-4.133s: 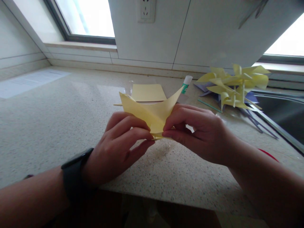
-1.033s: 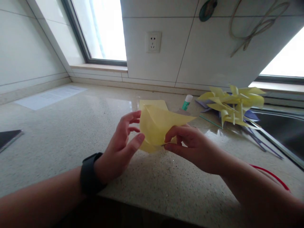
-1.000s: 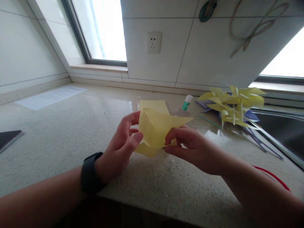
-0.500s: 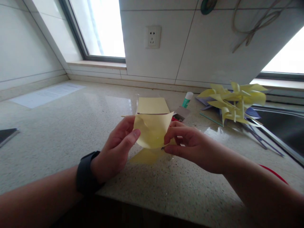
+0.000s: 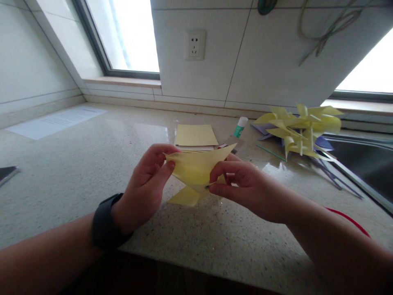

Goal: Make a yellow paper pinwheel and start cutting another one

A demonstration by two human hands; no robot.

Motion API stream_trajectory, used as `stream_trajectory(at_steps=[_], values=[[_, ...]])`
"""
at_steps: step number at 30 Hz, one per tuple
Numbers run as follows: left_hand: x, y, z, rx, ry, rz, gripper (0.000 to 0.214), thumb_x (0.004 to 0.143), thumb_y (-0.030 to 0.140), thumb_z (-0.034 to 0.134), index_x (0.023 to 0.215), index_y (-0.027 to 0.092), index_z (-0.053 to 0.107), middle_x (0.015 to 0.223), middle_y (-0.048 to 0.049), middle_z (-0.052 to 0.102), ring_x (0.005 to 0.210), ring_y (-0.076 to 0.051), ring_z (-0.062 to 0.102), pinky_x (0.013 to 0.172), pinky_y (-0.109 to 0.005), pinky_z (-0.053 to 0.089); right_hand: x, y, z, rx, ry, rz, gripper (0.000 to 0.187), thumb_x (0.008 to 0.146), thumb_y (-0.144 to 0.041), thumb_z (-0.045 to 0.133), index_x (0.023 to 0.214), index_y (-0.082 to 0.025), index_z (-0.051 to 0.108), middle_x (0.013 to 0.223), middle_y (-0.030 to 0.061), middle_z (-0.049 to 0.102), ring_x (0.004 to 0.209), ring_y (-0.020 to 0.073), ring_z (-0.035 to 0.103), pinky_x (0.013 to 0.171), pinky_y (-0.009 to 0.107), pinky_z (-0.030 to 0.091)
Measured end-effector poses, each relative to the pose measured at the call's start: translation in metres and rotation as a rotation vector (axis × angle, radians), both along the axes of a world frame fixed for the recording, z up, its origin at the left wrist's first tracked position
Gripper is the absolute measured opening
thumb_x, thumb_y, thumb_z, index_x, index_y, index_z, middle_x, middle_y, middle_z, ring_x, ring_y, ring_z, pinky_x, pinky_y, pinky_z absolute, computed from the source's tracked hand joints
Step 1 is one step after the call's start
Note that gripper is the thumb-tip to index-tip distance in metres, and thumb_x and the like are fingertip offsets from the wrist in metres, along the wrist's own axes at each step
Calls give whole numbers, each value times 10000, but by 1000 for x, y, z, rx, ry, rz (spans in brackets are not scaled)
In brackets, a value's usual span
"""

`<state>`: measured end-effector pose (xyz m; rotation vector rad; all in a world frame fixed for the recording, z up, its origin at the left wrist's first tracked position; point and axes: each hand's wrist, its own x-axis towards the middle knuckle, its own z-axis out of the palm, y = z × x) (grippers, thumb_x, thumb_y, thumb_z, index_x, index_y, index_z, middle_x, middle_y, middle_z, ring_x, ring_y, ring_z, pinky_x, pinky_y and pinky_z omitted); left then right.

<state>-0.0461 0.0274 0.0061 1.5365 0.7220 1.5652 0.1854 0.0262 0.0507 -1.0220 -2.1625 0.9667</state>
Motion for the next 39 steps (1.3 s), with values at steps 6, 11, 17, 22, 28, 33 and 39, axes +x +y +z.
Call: stream_trajectory(at_steps=[6, 11, 17, 22, 28, 33, 39], values=[[0, 1, 2, 33, 11, 10, 114, 948, 172, 639, 1026, 255, 652, 920, 6, 687, 822, -128, 632, 725, -246, 528, 0, 0, 0, -45, 15, 0, 99, 896, -296, 702, 856, -212, 669, 990, 19, 566, 752, 127, 525, 663, 271, 462], [-2, 1, 5, 93, 72, 20, 113, 959, 160, 617, 984, 250, 681, 1009, -17, 694, 931, -149, 636, 792, -279, 534, 0, 0, 0, -42, 33, 14, 92, 889, -286, 707, 851, -217, 660, 1023, 19, 568, 768, 125, 537, 665, 263, 479], [-9, -2, 8, 242, 292, 120, 164, 943, 154, 622, 948, 270, 737, 1092, -56, 634, 1040, -209, 612, 872, -372, 532, -1, -1, 0, 2, 47, -12, 35, 892, -254, 693, 891, -223, 678, 1090, 43, 564, 859, 154, 569, 724, 294, 513], [-14, -12, 12, 345, 485, 126, 336, 925, 74, 548, 1081, 297, 745, 1195, -68, 599, 1104, -233, 593, 925, -421, 519, -2, -1, -1, 168, 12, -41, 20, 906, -215, 674, 913, -219, 692, 1105, 48, 539, 910, 160, 550, 783, 309, 511], [-23, -12, 23, 446, 601, -19, 475, 952, 133, 423, 1307, 327, 672, 1273, -78, 648, 1180, -282, 583, 1017, -512, 492, 2, -2, 1, 190, -8, 4, 49, 907, -196, 668, 938, -233, 672, 1150, 54, 530, 1023, 185, 542, 887, 345, 518], [-30, -1, 38, 136, 413, -272, 427, 977, 281, 447, 1349, 292, 657, 1313, -90, 690, 1164, -320, 650, 924, -487, 579, 13, -1, 11, 85, -40, 107, 47, 906, -245, 676, 903, -219, 637, 1076, 42, 546, 930, 172, 556, 785, 304, 526], [-40, 12, 44, -83, 449, -577, 427, 965, 292, 502, 1366, 300, 650, 1022, -90, 776, 893, -277, 733, 733, -378, 625, 24, 8, 19, -128, -102, 385, 73, 918, -270, 683, 903, -199, 680, 1020, 16, 591, 911, 147, 599, 810, 260, 514]])
